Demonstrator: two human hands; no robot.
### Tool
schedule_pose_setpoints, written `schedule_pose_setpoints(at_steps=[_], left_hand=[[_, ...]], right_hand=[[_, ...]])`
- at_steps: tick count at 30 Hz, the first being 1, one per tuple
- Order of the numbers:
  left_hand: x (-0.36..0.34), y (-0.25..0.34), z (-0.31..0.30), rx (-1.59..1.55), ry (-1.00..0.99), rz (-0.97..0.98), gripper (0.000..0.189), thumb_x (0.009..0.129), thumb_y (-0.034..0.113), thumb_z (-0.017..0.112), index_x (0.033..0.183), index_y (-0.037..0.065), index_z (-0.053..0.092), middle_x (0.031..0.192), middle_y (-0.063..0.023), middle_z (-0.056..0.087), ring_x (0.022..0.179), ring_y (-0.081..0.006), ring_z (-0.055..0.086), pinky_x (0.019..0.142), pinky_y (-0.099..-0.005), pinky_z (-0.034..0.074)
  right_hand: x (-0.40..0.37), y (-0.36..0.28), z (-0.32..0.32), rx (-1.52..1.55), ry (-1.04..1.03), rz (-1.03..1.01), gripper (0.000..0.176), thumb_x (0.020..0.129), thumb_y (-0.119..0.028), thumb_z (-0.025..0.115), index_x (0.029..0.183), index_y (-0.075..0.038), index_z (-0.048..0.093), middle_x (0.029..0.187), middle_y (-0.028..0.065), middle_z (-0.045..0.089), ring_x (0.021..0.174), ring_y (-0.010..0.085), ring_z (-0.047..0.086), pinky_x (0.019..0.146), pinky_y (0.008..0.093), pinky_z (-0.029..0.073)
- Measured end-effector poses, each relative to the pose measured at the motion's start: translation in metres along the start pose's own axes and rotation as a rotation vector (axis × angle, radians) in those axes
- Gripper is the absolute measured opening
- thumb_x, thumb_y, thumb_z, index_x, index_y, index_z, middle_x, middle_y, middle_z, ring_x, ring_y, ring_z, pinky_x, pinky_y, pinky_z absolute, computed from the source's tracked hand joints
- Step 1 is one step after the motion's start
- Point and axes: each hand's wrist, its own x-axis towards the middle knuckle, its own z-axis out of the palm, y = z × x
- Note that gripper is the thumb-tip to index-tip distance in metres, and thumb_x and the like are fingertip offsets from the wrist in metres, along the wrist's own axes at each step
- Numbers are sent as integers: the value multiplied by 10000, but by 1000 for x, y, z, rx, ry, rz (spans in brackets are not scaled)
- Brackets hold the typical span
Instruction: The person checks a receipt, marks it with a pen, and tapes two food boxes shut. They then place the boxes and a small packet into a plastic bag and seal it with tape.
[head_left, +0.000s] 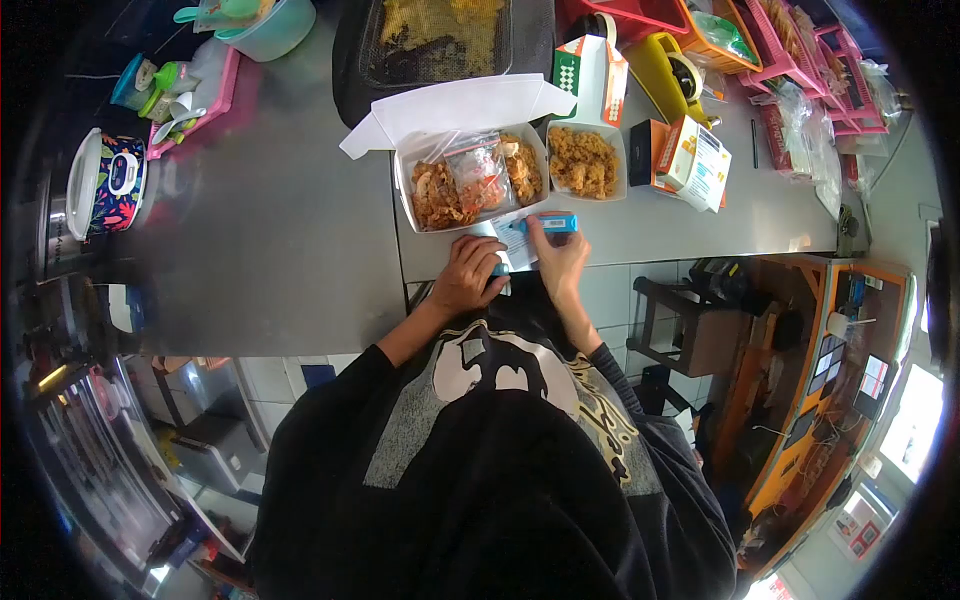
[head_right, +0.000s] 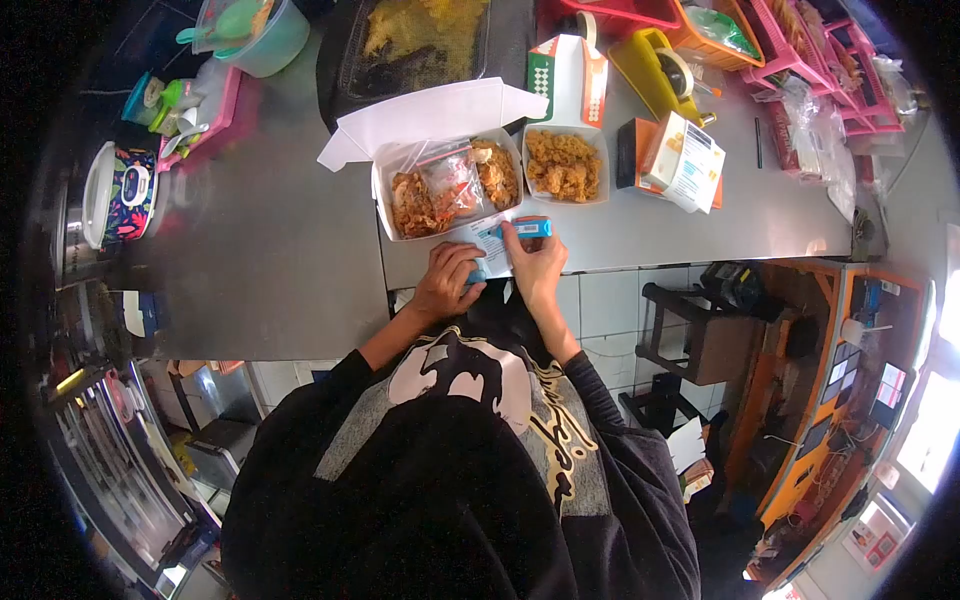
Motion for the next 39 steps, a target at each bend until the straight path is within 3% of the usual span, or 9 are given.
schedule_pose_setpoints(at_steps=[4,7,13,15,19,24,27,29,39], left_hand=[[1,1,-1,-14,6,-4,246,794,229,632,880,20,535,1119,-113,566,1072,-297,519,949,-458,366],[1,0,0,6,7,0,247,793,226,632,882,20,532,1117,-114,566,1071,-296,519,948,-457,366],[2,1,-2,-15,2,-4,257,787,217,638,900,14,530,1108,-114,570,1060,-299,527,947,-452,370],[3,2,-2,-5,4,0,257,787,217,639,902,13,531,1106,-114,572,1057,-299,530,944,-451,372],[3,2,-2,4,9,-3,259,793,217,637,913,11,535,1099,-114,576,1050,-296,535,940,-448,375],[2,2,-3,-2,5,9,256,797,219,634,913,11,540,1088,-111,580,1044,-295,537,938,-446,376],[2,1,-3,-13,8,22,252,797,221,633,908,13,542,1083,-108,582,1041,-295,537,937,-446,375],[2,1,-3,-15,6,23,251,796,222,633,906,15,543,1082,-107,582,1039,-294,537,936,-447,375],[4,4,-5,-27,4,45,228,781,218,635,860,25,543,1084,-95,585,1056,-281,529,943,-460,360]], right_hand=[[0,10,-1,63,11,-32,189,756,-152,772,786,-35,627,576,-24,549,501,31,427,451,212,348],[-3,11,-4,-95,-91,-114,197,761,-165,770,793,-31,630,592,-8,577,514,36,471,466,212,378],[5,10,-7,-19,83,-2,189,767,-167,766,804,-33,638,602,-7,584,524,33,468,474,202,372],[1,10,-7,54,63,-34,192,766,-171,767,805,-33,639,604,-8,582,513,33,433,467,200,355],[-7,7,-7,-121,-81,-112,199,750,-153,778,807,-25,637,628,8,602,536,53,462,485,226,388],[-8,6,-8,-35,-74,-81,198,740,-166,782,798,-39,642,609,16,590,538,58,460,486,241,391],[-8,5,-10,-168,-83,-112,195,747,-157,776,798,-29,638,617,16,598,541,52,479,491,234,398],[-5,12,-9,-78,8,-94,188,754,-145,768,787,-23,629,618,14,600,535,47,484,489,224,395],[-11,19,-13,154,3,-39,183,752,-140,769,771,-33,623,639,-12,595,534,28,463,474,210,372]])
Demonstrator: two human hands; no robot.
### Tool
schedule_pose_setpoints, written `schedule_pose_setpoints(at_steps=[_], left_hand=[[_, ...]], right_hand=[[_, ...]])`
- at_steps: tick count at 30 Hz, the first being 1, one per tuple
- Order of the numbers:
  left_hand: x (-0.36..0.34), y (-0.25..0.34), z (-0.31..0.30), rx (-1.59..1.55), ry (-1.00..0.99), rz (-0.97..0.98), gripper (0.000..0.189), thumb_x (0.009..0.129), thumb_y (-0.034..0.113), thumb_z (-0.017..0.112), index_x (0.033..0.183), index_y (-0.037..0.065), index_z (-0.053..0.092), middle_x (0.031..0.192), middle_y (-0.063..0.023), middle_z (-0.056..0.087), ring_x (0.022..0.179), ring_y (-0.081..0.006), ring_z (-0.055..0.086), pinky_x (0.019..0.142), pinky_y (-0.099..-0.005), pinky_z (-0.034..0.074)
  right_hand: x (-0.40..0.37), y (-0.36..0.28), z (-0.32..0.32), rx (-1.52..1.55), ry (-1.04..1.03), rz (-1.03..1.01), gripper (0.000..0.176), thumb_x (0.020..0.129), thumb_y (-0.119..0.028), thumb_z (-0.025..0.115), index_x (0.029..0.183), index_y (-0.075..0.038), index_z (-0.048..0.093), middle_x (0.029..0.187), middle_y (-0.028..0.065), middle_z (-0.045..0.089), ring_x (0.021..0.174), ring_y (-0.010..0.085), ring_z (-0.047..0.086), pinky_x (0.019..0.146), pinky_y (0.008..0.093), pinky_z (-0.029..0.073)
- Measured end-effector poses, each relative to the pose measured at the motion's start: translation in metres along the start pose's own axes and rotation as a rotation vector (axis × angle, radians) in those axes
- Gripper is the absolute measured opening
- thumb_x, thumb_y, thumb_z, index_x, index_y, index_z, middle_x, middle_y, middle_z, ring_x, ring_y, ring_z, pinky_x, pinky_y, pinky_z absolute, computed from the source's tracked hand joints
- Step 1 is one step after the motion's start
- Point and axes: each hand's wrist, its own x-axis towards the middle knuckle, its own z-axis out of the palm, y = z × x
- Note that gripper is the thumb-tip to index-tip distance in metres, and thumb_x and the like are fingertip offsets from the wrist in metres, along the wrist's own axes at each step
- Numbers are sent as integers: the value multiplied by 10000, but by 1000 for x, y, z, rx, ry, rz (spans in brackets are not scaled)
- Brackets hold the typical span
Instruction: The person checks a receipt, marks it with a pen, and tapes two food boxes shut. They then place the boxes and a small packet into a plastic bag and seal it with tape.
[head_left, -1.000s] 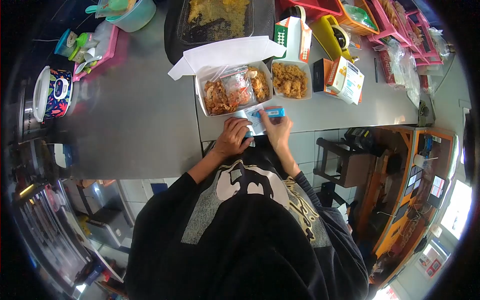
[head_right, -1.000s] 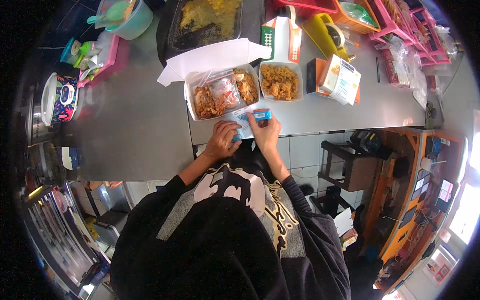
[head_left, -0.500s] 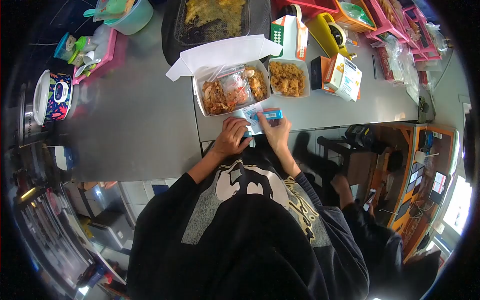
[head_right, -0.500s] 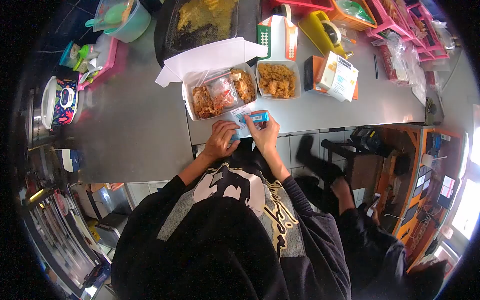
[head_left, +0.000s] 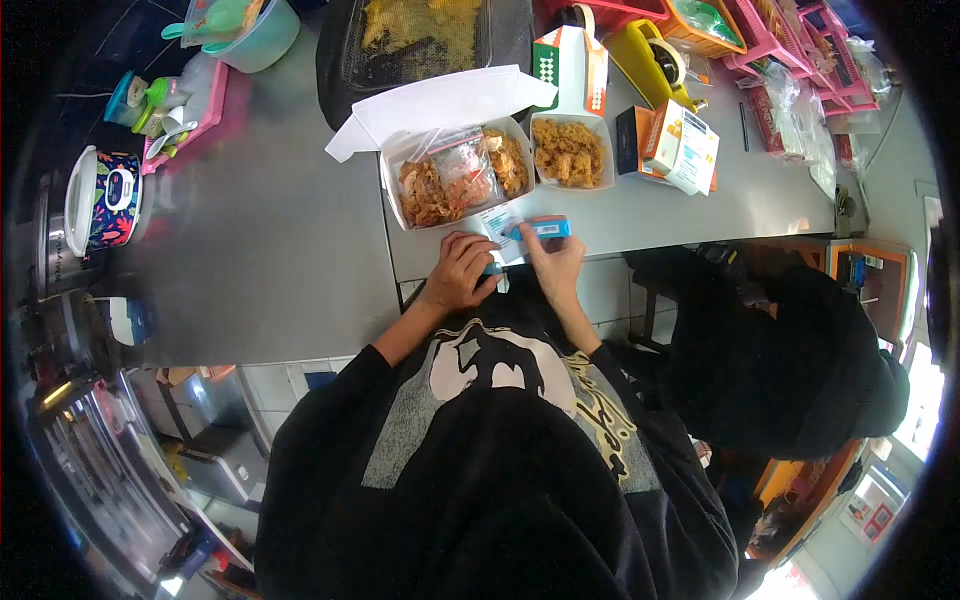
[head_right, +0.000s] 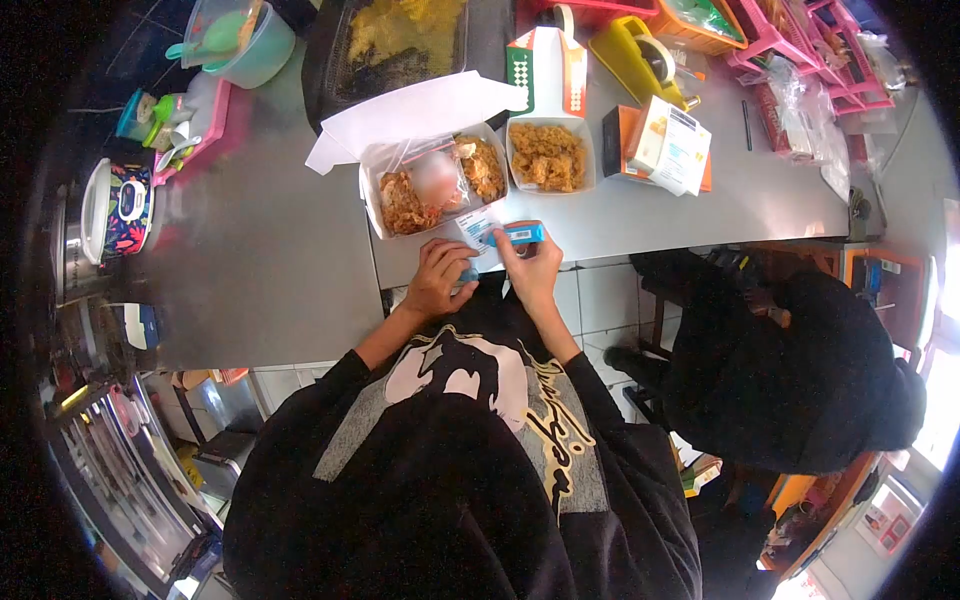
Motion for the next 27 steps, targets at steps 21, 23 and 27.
schedule_pose_setpoints(at_steps=[21,23,27], left_hand=[[-1,0,1,-5,15,2,220,790,217,628,859,25,543,1067,-96,591,1034,-276,535,940,-461,357],[-1,-1,1,-1,10,-1,219,790,216,628,868,30,544,1059,-94,592,1033,-274,536,941,-461,357],[-1,1,0,-6,9,-7,219,784,207,629,887,36,540,1050,-91,592,1033,-273,535,950,-460,351]], right_hand=[[-1,-2,-8,-101,-13,-73,186,747,-140,777,796,-25,639,629,11,604,547,45,490,484,223,406],[-5,-4,-5,-121,-41,-71,184,745,-135,777,798,-25,639,631,12,603,551,45,487,483,223,405],[-4,-2,-7,-230,-66,-116,182,746,-130,774,799,-22,637,641,18,605,551,44,486,472,217,398]])
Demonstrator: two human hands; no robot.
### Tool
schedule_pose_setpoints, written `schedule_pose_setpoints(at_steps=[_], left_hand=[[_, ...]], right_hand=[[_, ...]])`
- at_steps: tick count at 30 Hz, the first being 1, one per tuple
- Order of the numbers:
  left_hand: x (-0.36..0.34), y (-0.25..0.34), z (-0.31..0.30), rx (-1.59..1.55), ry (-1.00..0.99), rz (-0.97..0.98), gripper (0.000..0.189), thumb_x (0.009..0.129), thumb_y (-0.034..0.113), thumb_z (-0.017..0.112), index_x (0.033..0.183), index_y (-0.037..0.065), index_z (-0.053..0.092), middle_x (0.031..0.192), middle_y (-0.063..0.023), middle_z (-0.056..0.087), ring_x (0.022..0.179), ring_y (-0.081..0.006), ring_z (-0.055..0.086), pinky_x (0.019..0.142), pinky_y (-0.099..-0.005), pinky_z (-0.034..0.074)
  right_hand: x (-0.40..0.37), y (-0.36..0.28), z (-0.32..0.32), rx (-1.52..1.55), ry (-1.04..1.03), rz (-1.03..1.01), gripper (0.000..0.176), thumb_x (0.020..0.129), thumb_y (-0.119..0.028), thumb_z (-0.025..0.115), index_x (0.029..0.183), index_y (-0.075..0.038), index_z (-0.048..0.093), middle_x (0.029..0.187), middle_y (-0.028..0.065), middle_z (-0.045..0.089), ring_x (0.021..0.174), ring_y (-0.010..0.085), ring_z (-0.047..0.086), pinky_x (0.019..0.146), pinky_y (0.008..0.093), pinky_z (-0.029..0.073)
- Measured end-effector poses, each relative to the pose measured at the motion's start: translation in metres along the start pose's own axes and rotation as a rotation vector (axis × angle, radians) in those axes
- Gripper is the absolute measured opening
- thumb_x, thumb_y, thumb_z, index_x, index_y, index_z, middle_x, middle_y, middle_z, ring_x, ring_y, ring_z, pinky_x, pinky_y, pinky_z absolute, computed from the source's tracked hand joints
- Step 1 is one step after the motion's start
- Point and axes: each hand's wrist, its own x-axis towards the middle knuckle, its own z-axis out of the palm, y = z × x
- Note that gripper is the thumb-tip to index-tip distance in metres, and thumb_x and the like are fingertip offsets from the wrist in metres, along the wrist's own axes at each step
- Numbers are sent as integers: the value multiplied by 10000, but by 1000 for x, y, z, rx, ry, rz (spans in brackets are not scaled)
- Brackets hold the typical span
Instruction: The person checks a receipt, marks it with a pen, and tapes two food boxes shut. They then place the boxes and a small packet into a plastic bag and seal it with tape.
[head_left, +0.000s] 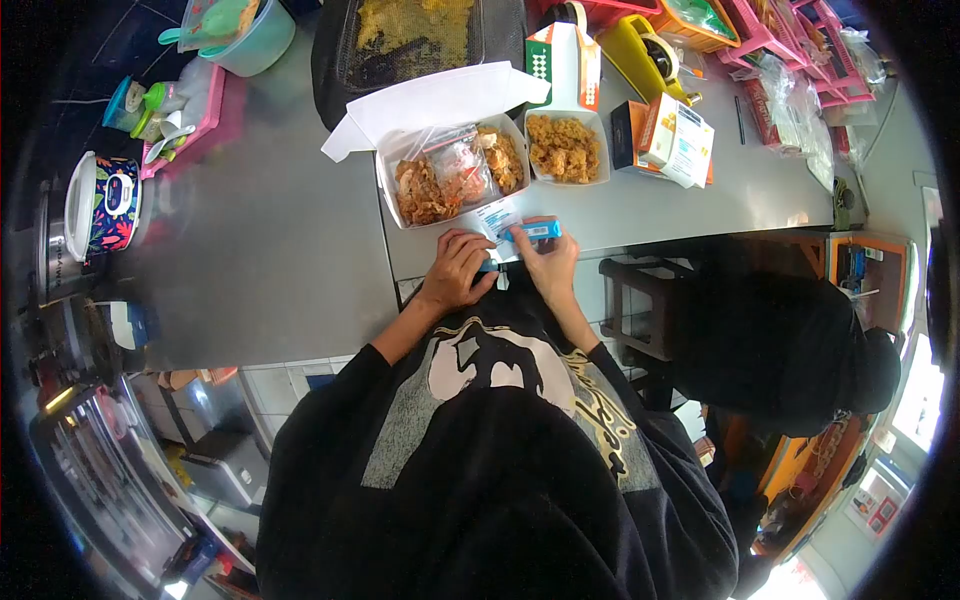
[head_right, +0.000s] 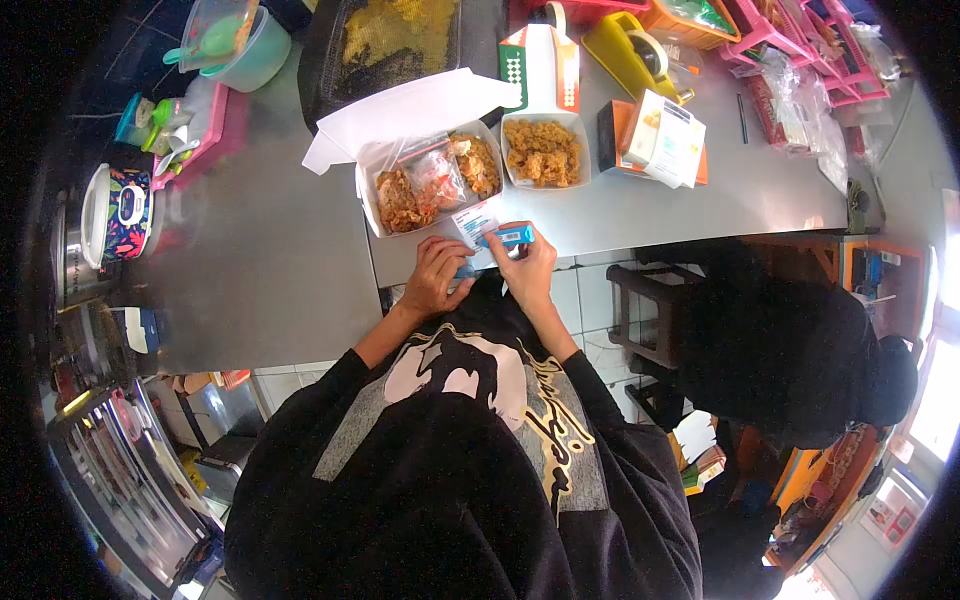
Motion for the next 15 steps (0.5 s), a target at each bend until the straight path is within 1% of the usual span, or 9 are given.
schedule_pose_setpoints(at_steps=[2,5,7,8,10,11,13,14,15], left_hand=[[0,0,-1,6,-5,-2,223,783,205,630,896,36,537,1051,-90,592,1033,-272,536,954,-461,349],[2,0,0,-8,-2,-13,214,797,188,615,921,34,532,1052,-95,591,1032,-277,531,948,-445,348],[4,3,-2,-180,30,-181,238,836,201,598,983,21,547,1020,-116,573,1032,-302,512,945,-433,338],[5,4,-3,-180,30,-179,238,836,201,598,983,21,547,1020,-116,573,1032,-302,512,945,-433,338],[10,10,-8,-209,16,-308,236,857,184,585,1016,18,533,983,-142,562,987,-331,507,910,-431,338],[13,13,-10,-212,14,-305,236,857,184,585,1016,18,533,983,-142,562,987,-331,507,910,-431,338],[21,23,-16,-206,3,-260,234,869,182,575,1022,11,525,958,-156,553,954,-339,504,882,-435,334],[23,25,-17,-205,6,-252,234,869,182,575,1022,11,525,958,-156,553,954,-339,504,882,-435,334],[25,26,-18,-201,-55,-244,233,873,184,572,1022,11,525,947,-161,555,946,-341,509,873,-428,339]], right_hand=[[3,1,-3,-60,19,-41,180,746,-127,773,796,-21,636,647,22,607,547,42,489,468,214,396],[6,0,-7,-2,99,51,170,769,-120,758,809,-15,631,671,21,620,555,49,516,488,211,414],[4,-15,-10,301,94,147,157,803,-111,733,842,-7,622,700,18,632,579,51,541,509,206,431],[3,-22,-12,302,96,145,157,803,-111,733,842,-7,622,700,18,632,579,51,541,509,206,431],[1,-38,-19,515,-16,178,148,829,-103,710,878,-1,614,726,17,639,605,49,554,528,198,440],[0,-39,-20,513,-12,178,148,829,-103,710,878,-1,614,726,17,639,605,49,554,528,198,440],[0,-40,-20,547,-162,95,146,830,-92,705,891,2,611,738,18,639,606,30,537,523,186,422],[1,-40,-25,461,-268,106,141,822,-89,711,882,-3,617,737,3,633,599,15,508,512,182,393],[3,-37,-27,460,-265,97,141,822,-89,711,882,-3,617,737,3,633,599,15,508,512,182,393]])
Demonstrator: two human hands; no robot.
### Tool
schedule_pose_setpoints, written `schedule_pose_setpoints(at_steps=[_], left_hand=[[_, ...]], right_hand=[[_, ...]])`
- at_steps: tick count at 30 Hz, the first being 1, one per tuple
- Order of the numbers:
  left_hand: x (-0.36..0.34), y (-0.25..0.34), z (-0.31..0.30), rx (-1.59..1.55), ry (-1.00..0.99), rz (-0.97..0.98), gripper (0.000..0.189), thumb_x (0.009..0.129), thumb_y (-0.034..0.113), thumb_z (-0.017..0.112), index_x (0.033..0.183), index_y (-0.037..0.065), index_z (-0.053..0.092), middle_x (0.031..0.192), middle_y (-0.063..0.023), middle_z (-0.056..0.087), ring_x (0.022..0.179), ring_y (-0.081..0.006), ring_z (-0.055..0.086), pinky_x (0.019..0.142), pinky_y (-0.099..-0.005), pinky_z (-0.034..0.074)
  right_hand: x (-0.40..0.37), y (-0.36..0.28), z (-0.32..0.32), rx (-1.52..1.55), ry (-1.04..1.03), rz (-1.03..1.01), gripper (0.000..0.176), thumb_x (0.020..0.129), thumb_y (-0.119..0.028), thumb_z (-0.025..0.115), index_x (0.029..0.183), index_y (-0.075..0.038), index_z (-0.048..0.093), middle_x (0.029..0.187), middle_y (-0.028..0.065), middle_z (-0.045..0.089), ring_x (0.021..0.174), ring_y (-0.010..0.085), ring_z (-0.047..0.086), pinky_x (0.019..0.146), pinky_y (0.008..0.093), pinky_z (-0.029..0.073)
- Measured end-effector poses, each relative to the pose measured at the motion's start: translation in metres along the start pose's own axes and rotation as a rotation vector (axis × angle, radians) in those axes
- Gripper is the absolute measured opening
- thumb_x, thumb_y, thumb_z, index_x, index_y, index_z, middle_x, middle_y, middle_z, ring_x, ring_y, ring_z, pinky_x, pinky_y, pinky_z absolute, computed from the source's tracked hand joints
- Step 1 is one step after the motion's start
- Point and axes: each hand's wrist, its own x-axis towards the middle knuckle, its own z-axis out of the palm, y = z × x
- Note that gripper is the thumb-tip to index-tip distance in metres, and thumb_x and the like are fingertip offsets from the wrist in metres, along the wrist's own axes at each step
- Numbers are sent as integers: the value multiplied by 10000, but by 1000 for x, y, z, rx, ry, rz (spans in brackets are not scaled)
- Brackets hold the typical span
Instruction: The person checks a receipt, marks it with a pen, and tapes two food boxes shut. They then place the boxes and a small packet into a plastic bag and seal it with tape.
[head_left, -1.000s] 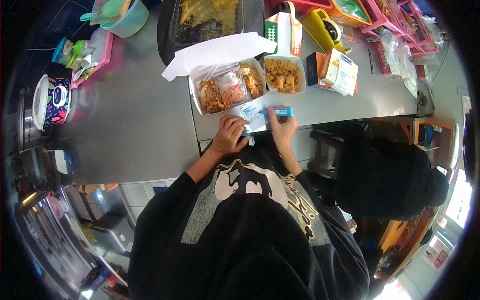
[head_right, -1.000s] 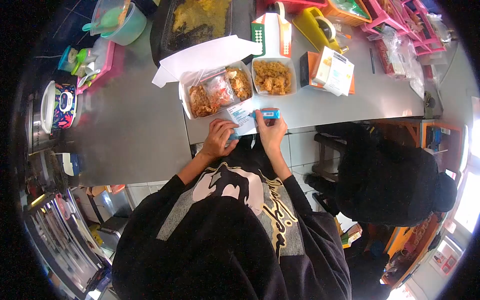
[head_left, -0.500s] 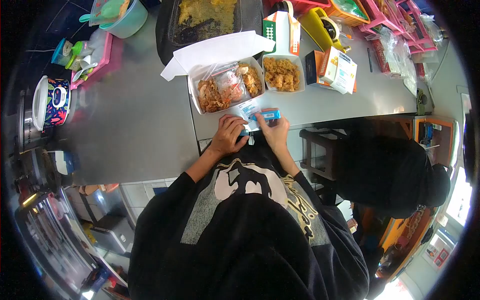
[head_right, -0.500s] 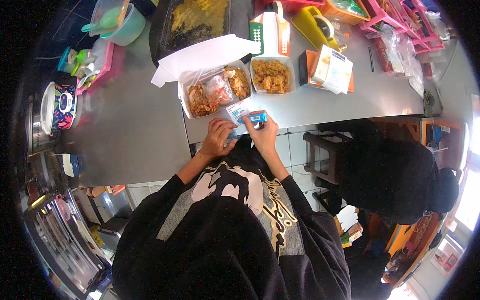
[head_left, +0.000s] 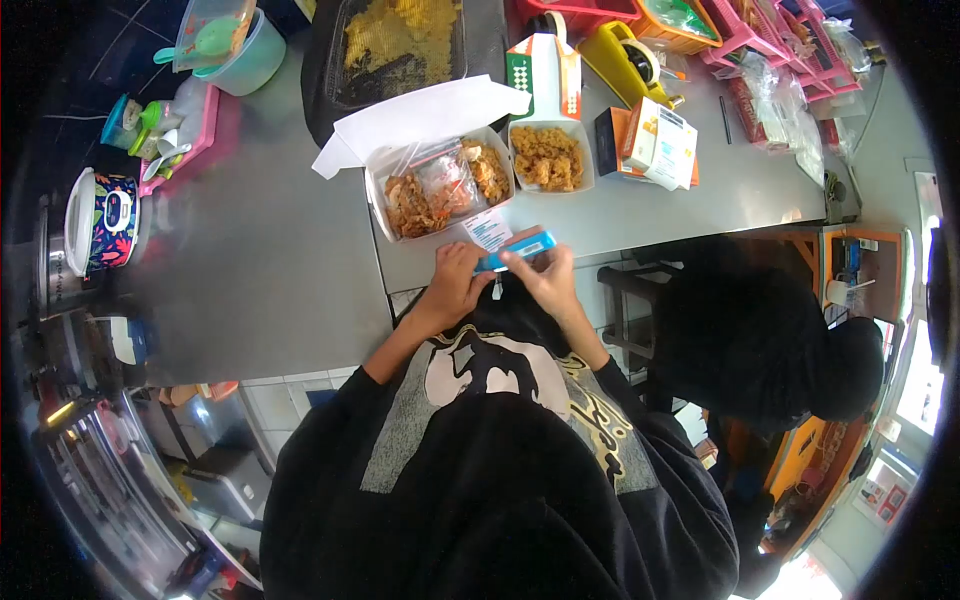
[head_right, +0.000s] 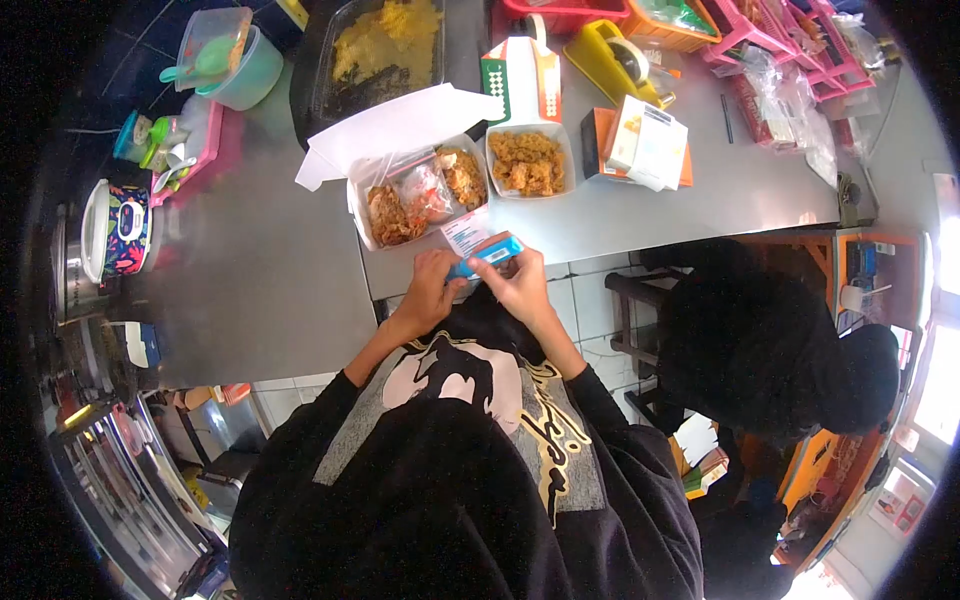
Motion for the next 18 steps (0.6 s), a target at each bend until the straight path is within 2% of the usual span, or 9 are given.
schedule_pose_setpoints(at_steps=[5,7,8,10,12,13,14,16,18], left_hand=[[4,14,-1,-86,-223,-83,216,899,172,551,1028,3,514,919,-184,559,926,-352,523,818,-410,379],[15,27,-5,-451,-379,-324,248,920,180,543,1065,-15,493,920,-204,568,950,-334,543,794,-394,410],[23,34,-7,-443,-371,-320,248,920,180,543,1065,-15,493,920,-204,568,950,-334,543,794,-394,410],[42,55,-8,-499,-284,-330,316,927,199,547,1147,-16,472,1006,-196,576,1013,-297,543,817,-373,431],[65,63,-5,-486,-161,-225,401,908,212,583,1227,6,453,1112,-166,568,1056,-278,531,855,-356,433],[77,69,-10,-260,62,-101,386,901,169,582,1230,10,457,1154,-152,559,1034,-258,544,840,-346,450],[87,71,-16,-21,280,16,376,893,126,581,1232,14,462,1195,-137,550,1013,-237,557,825,-337,466],[92,60,-39,-45,479,-29,389,874,120,607,1223,9,478,1222,-140,532,1081,-280,523,874,-360,438],[91,47,-68,213,716,-84,364,859,27,560,1214,1,483,1216,-170,518,1090,-294,514,886,-365,430]], right_hand=[[6,-10,-16,-110,-269,-35,115,791,-83,729,851,-34,644,720,-25,628,580,7,456,486,198,339],[13,-23,-26,-196,-358,-112,117,781,-80,732,851,-32,651,721,-14,630,567,19,447,482,210,328],[17,-28,-32,-195,-363,-122,117,781,-80,732,851,-32,651,721,-14,630,567,19,447,482,210,328],[28,-36,-45,-112,-289,-134,107,787,-78,722,856,-31,654,721,-12,631,564,23,443,482,212,332],[44,-35,-69,-188,-44,-144,82,837,-82,674,876,-20,637,726,16,632,625,43,528,526,230,404],[55,-46,-79,-302,26,-240,85,860,-84,649,887,-8,621,711,36,627,658,61,564,559,255,441],[68,-35,-100,-460,36,-223,117,871,-95,621,909,14,599,723,111,642,646,180,622,598,313,478],[88,-40,-118,-829,-33,-309,195,877,-132,597,975,35,583,795,211,640,723,361,628,669,386,495],[97,-41,-123,-896,-70,-324,238,880,-161,583,1010,38,575,842,242,627,784,416,596,708,423,486]])
